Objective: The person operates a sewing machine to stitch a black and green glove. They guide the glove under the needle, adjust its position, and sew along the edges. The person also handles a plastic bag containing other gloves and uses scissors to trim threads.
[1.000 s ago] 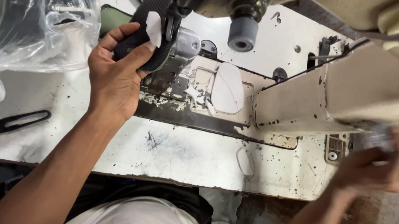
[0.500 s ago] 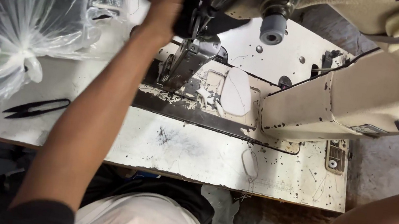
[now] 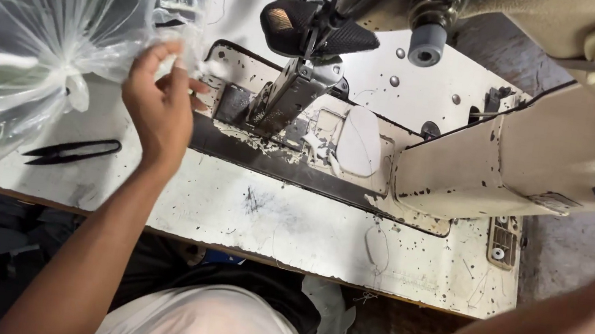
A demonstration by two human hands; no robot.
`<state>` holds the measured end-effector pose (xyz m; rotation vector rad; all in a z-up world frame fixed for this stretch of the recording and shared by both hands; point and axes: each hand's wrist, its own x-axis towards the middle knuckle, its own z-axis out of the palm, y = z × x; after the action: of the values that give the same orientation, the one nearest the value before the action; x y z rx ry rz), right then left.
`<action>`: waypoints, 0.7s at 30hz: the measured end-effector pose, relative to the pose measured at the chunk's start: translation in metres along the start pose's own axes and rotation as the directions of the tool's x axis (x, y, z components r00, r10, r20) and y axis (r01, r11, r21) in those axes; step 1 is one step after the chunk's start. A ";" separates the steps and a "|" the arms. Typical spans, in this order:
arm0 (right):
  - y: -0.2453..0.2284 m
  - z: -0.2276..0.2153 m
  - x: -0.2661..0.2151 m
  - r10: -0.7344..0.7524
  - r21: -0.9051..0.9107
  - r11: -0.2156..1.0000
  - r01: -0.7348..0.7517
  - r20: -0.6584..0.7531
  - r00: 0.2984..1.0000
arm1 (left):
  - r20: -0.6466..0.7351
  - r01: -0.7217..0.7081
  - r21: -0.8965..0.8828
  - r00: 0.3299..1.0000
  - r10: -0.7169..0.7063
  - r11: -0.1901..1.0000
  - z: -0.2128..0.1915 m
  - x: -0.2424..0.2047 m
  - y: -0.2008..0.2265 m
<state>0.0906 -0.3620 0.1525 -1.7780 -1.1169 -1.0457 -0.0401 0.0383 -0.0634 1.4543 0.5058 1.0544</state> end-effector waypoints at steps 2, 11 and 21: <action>0.007 0.017 -0.032 0.018 0.039 0.999 -0.018 0.007 1.000 | -0.037 0.065 0.021 0.997 -0.064 0.998 0.002 0.015 -0.001; -0.090 0.147 -0.128 0.170 0.211 0.853 -0.478 0.754 0.635 | -0.177 0.493 -0.535 0.729 -0.662 0.686 0.019 0.053 -0.011; -0.136 0.205 -0.116 -0.151 0.409 0.808 -0.423 0.839 0.523 | 0.345 0.536 -0.779 0.801 -0.490 0.327 -0.009 0.098 -0.036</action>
<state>-0.0203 -0.1679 -0.0029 -1.7923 -1.5835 0.4210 0.0104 0.1300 -0.0683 0.3307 0.2842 0.5585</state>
